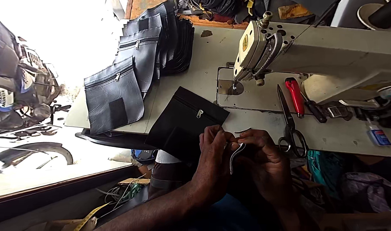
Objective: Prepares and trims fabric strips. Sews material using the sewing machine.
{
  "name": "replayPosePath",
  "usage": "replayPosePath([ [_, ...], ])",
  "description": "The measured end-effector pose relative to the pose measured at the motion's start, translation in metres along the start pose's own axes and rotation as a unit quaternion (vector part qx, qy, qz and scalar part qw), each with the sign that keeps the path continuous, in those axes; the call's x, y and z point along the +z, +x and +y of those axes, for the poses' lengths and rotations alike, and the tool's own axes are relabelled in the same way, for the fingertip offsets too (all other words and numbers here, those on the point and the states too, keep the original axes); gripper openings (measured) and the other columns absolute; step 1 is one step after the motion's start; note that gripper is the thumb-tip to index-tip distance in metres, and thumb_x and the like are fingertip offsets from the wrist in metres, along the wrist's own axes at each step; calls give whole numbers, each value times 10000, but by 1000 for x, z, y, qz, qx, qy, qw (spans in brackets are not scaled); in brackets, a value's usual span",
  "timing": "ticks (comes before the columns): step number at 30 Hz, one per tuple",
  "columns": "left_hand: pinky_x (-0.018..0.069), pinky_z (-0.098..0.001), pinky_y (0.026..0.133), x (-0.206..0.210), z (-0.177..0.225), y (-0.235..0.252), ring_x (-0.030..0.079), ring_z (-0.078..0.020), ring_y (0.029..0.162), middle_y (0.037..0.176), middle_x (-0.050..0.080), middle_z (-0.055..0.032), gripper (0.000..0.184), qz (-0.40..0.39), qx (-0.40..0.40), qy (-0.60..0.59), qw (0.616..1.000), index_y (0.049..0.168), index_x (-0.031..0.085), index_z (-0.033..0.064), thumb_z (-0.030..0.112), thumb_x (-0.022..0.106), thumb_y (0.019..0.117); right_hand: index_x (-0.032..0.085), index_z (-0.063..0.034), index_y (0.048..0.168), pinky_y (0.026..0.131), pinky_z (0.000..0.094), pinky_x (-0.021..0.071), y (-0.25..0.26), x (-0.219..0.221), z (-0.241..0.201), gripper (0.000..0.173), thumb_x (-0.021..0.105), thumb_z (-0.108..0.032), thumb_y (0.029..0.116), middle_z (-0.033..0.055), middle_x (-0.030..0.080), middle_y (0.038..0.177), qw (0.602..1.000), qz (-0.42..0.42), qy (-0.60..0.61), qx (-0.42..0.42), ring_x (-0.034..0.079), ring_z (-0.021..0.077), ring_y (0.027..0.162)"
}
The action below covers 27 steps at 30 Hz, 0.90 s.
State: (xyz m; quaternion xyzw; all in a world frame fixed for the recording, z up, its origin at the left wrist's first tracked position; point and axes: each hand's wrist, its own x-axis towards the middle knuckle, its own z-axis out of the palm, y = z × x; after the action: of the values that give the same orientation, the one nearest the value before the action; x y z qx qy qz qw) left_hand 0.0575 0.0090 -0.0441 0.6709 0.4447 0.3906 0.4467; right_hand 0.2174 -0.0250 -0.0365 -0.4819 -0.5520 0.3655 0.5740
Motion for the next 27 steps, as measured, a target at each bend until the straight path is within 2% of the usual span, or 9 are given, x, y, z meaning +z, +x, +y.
replayPosePath([
  [5, 485, -339, 888, 3, 2, -1, 560, -116, 1042, 1075, 579, 44, 187, 4, -3, -31, 1000, 1019, 619, 203, 282, 462, 1084, 702, -112, 1007, 701, 268, 626, -3, 2, -8, 121, 766, -175, 926, 51, 731, 1066, 999, 32, -24, -10, 718, 154, 878],
  [8, 556, -299, 635, -5, 3, 3, 614, -106, 740, 876, 612, 21, 188, 35, 11, -64, 997, 1080, 576, 139, 259, 435, 1104, 580, -124, 1066, 730, 255, 610, -9, -2, -9, 119, 598, -240, 1046, 35, 726, 1000, 999, 45, -23, -2, 717, 129, 870],
  [10, 514, -270, 546, -11, 7, 7, 572, -101, 635, 790, 569, 12, 168, 60, 13, -72, 995, 1064, 545, 125, 238, 427, 1104, 548, -161, 1078, 647, 194, 549, -13, -6, -10, 130, 583, -284, 1057, -47, 606, 835, 994, 103, -34, 1, 611, 40, 707],
  [13, 513, -262, 551, -8, 10, 2, 568, -95, 632, 769, 559, 18, 135, 64, 15, -78, 995, 1052, 528, 131, 206, 426, 1100, 548, -184, 1140, 667, 196, 598, -19, -11, -16, 282, 727, -315, 966, -63, 644, 852, 991, 121, 51, 26, 657, 26, 718],
  [16, 527, -277, 552, 0, 8, -1, 576, -109, 624, 757, 565, 10, 133, 71, -1, -95, 993, 1076, 519, 131, 209, 415, 1102, 672, -150, 1161, 696, 266, 632, -29, -12, -21, 519, 937, -277, 733, 14, 739, 923, 982, 26, 151, 107, 722, 93, 787],
  [20, 546, -274, 567, 9, 10, -4, 592, -108, 629, 750, 567, 1, 113, 62, 18, -130, 989, 1076, 503, 116, 200, 432, 1103, 703, -106, 1145, 855, 334, 640, -48, -5, -16, 327, 840, -118, 849, 29, 719, 1060, 996, -5, 64, 67, 715, 146, 956],
  [24, 541, -273, 584, 8, 8, 3, 582, -81, 641, 769, 583, 16, 103, -25, 66, -111, 991, 1083, 545, 103, 195, 500, 1085, 713, -266, 1134, 809, 250, 626, -54, -21, -25, 225, 728, -155, 939, -94, 754, 1018, 995, 96, -7, 23, 720, 45, 905],
  [26, 593, -300, 643, 3, 3, 25, 652, -85, 720, 895, 686, 6, 158, -95, 126, -25, 987, 1121, 620, 82, 208, 537, 1071, 709, -287, 1134, 827, 264, 631, -54, -41, -35, 275, 733, -124, 914, -111, 758, 1023, 987, 152, -50, 7, 726, 47, 918],
  [27, 605, -310, 784, 1, 0, 39, 691, -86, 878, 1068, 731, -4, 227, -132, 169, 43, 976, 1185, 655, 74, 231, 538, 1070, 696, -279, 1152, 845, 274, 630, -55, -52, -43, 315, 747, -101, 897, -111, 760, 1036, 981, 183, -58, 6, 727, 54, 937],
])
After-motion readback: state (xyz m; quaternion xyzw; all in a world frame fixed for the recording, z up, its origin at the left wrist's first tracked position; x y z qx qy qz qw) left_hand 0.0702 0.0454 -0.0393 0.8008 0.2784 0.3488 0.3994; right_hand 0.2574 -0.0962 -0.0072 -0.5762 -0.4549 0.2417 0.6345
